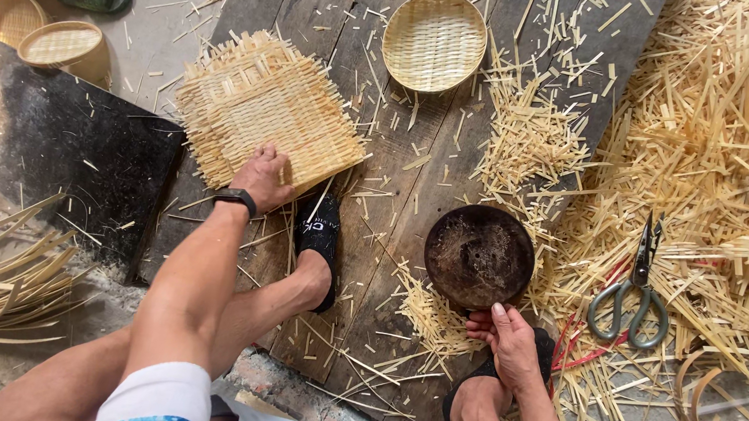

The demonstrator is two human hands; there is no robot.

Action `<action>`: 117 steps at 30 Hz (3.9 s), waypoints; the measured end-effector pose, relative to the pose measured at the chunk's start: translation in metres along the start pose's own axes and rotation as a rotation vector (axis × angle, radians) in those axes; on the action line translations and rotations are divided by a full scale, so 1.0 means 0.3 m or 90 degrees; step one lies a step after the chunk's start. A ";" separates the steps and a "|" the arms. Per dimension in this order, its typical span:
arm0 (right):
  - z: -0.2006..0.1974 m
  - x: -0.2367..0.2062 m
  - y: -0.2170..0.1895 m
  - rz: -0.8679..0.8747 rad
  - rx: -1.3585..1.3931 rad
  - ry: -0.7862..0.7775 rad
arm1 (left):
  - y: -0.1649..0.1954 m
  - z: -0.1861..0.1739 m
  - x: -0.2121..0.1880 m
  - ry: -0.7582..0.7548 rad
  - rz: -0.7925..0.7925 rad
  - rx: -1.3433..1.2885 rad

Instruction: The person sits on the floor of a bamboo craft workshop and assembles round woven bamboo trays. They press a woven bamboo mat over a round wooden mold, fit and press a bamboo rim ring around the edge, trim excess strips with scissors, then lift the finished basket off the mold and set it aside with completed trays.

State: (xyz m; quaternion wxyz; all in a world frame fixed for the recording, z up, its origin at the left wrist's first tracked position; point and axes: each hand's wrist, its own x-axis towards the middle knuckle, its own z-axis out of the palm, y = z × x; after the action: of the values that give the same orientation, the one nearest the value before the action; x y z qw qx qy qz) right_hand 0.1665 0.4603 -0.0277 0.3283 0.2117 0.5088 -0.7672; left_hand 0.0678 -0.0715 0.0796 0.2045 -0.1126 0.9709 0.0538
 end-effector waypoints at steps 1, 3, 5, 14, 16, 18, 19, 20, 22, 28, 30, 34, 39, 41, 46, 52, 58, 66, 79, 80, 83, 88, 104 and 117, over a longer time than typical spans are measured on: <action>0.006 0.000 0.000 -0.001 0.000 0.000 | -0.016 -0.031 -0.018 -0.041 -0.013 -0.069; 0.021 0.002 -0.001 0.007 -0.009 0.003 | -0.033 -0.100 -0.042 -0.044 -0.080 -0.189; 0.043 0.004 -0.001 -0.004 -0.011 0.006 | -0.036 -0.166 -0.054 0.030 -0.190 -0.289; 0.106 -0.027 -0.052 -0.169 0.087 0.148 | 0.339 0.015 -0.236 0.504 0.447 -0.240; 0.088 -0.030 -0.064 -0.097 0.266 0.037 | 0.496 0.164 -0.365 0.219 0.574 -0.209; 0.079 -0.015 -0.061 -0.193 0.148 0.023 | 0.594 0.263 -0.459 0.102 0.712 -0.096; 0.078 -0.008 -0.053 -0.240 0.088 0.014 | 0.593 0.286 -0.481 0.108 0.717 -0.116; 0.078 0.000 -0.046 -0.214 0.020 0.068 | 0.599 0.302 -0.502 0.114 0.723 -0.138; 0.096 0.019 -0.023 -0.150 -0.115 0.174 | 0.590 0.312 -0.523 0.114 0.702 -0.215; 0.164 0.008 -0.012 -0.176 -0.108 0.224 | 0.561 0.311 -0.272 0.137 0.049 -0.390; 0.182 -0.010 -0.016 -0.194 -0.088 0.218 | 0.522 0.329 -0.193 -0.104 -0.058 -0.637; 0.206 -0.042 -0.006 -0.183 -0.208 0.280 | 0.466 0.377 -0.165 -0.261 -0.135 -0.738; 0.171 -0.071 0.044 -0.248 -0.131 0.294 | 0.450 0.368 -0.217 -0.228 -0.101 -0.619; 0.074 -0.114 0.053 -0.292 -0.131 0.377 | 0.455 0.355 -0.239 -0.211 -0.093 -0.588; -0.342 -0.303 0.040 -0.267 -0.565 0.843 | 0.424 0.336 -0.283 -0.120 -0.112 -0.661; -0.579 -0.454 0.044 -0.012 -0.832 0.829 | 0.361 0.328 -0.289 0.055 -0.057 -0.755; -0.547 -0.595 -0.084 -0.197 -0.698 0.838 | 0.436 0.214 -0.338 0.216 0.156 -0.633; 0.115 -0.769 -0.410 -0.697 -0.859 0.234 | 0.937 0.023 -0.573 -0.140 0.350 -0.806; 0.680 -0.803 -0.659 -0.761 -0.913 0.010 | 0.767 -0.224 -0.815 -0.538 0.178 -1.171; 0.690 -0.791 -0.647 -0.752 -0.929 -0.008 | 0.757 -0.237 -0.811 -0.576 0.136 -1.134; 0.733 -0.768 -0.602 -0.768 -0.952 -0.084 | 0.745 -0.274 -0.761 -0.668 0.082 -1.034; 0.799 -0.727 -0.559 -0.854 -0.991 -0.012 | 0.745 -0.249 -0.747 -0.539 0.100 -0.978; 0.625 -0.590 -0.593 -0.228 -0.030 0.004 | 0.583 -0.184 -0.557 -0.216 0.122 -1.514; 0.501 -0.451 -0.389 -0.140 0.085 -0.076 | 0.546 -0.197 -0.560 -0.444 0.029 -1.129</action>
State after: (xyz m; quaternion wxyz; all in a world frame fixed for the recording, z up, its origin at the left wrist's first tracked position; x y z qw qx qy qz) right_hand 0.1781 0.3924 0.1954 0.2575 0.1299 0.4561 -0.8419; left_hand 0.1552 0.1115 0.2117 0.3218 -0.1857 0.4627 0.8049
